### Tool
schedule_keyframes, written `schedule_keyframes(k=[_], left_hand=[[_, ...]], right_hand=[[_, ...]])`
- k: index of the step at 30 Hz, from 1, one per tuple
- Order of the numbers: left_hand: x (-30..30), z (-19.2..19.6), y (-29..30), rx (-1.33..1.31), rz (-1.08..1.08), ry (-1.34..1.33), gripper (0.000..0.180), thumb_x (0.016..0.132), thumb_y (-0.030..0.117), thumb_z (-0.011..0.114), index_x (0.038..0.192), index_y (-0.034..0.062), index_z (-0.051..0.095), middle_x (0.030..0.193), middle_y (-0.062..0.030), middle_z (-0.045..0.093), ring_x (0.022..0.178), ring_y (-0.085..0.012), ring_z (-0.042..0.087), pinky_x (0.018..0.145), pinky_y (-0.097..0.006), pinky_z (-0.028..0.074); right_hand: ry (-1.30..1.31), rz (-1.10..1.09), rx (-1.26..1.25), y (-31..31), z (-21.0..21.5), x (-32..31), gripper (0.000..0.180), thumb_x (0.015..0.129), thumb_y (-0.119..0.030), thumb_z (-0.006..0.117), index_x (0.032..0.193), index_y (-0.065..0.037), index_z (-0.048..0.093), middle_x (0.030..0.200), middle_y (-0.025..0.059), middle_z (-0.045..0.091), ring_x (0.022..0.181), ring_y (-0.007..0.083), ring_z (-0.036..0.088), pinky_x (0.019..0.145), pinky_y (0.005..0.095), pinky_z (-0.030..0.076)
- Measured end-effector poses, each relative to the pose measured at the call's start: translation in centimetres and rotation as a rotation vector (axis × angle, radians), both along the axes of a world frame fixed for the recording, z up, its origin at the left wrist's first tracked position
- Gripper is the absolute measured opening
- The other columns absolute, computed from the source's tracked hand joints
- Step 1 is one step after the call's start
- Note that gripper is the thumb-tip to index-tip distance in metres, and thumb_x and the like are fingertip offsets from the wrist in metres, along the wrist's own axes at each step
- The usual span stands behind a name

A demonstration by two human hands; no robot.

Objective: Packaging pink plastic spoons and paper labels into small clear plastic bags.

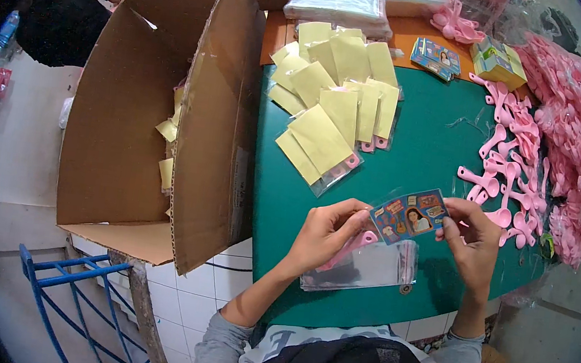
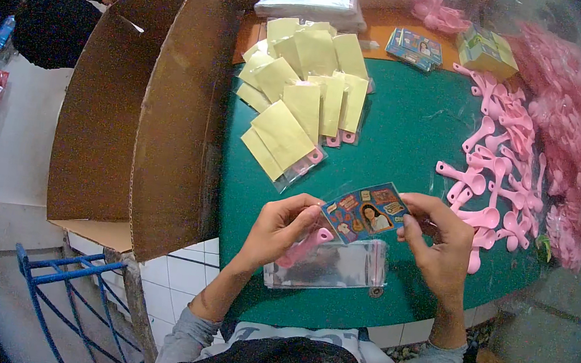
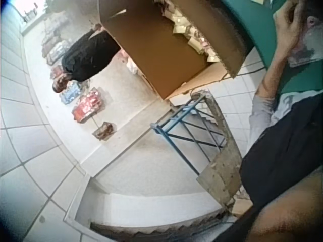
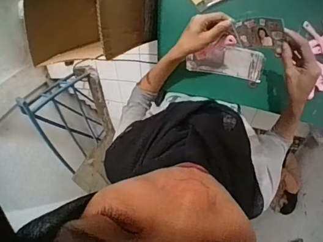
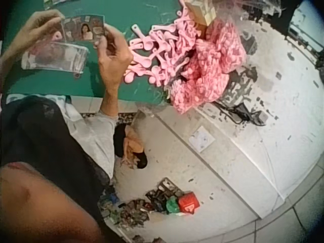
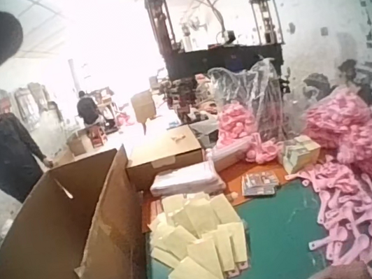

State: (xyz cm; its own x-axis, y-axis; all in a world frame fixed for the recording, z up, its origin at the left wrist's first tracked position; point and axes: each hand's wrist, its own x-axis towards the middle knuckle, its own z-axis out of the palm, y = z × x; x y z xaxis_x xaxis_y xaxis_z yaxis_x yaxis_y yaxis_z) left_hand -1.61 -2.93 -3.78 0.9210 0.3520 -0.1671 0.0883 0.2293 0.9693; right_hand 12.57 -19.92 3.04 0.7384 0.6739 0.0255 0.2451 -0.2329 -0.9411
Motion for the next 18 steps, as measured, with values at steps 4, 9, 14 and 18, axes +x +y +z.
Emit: schedule_keyframes(k=[4, 9, 14, 18], left_hand=[[-0.1, 0.4, -0.1, 0.166, 0.005, 0.014, 0.021, 0.09, 0.016, 0.05, 0.097, -0.0011, 0.061, 0.076, -0.0081, 0.066, 0.069, -0.0088, 0.062, 0.063, -0.023, 0.048], [0.0, 1.1, 0.2, 0.137, -0.075, 0.052, 0.022, 0.09, 0.014, 0.051, 0.101, -0.0034, 0.06, 0.081, -0.0058, 0.065, 0.074, -0.0065, 0.057, 0.066, -0.022, 0.047], [0.1, 1.1, -0.2, 0.251, -0.228, -0.006, 0.028, 0.087, 0.014, 0.055, 0.112, 0.0019, 0.057, 0.079, -0.0086, 0.066, 0.072, -0.008, 0.06, 0.065, -0.025, 0.048], [0.1, 1.9, -0.8, 0.355, -0.335, 0.001, 0.039, 0.086, 0.018, 0.056, 0.124, 0.0081, 0.048, 0.078, -0.0111, 0.067, 0.068, -0.0173, 0.065, 0.062, -0.029, 0.049]], right_hand=[[-0.068, 0.102, -0.164, 0.2, 0.6, 0.1, 0.016, 0.078, 0.005, 0.055, 0.094, 0.003, 0.059, 0.076, 0.0063, 0.062, 0.066, 0.0094, 0.061, 0.059, 0.022, 0.05], [-0.02, 0.156, -0.178, -0.3, 0.9, 0.4, 0.01, 0.078, 0.004, 0.057, 0.088, 0.002, 0.057, 0.072, 0.0064, 0.061, 0.063, 0.01, 0.06, 0.057, 0.0226, 0.048], [-0.042, 0.539, -0.456, 0.6, 0.7, 0.3, 0.013, 0.079, -0.009, 0.059, 0.087, 0.001, 0.055, 0.077, 0.0135, 0.06, 0.068, 0.024, 0.061, 0.06, 0.0312, 0.048], [-0.355, 0.669, -0.443, 0.4, -0.6, -0.3, 0.02, 0.082, -0.017, 0.055, 0.094, -0.001, 0.054, 0.098, 0.0162, 0.055, 0.084, 0.0328, 0.056, 0.068, 0.0396, 0.045]])
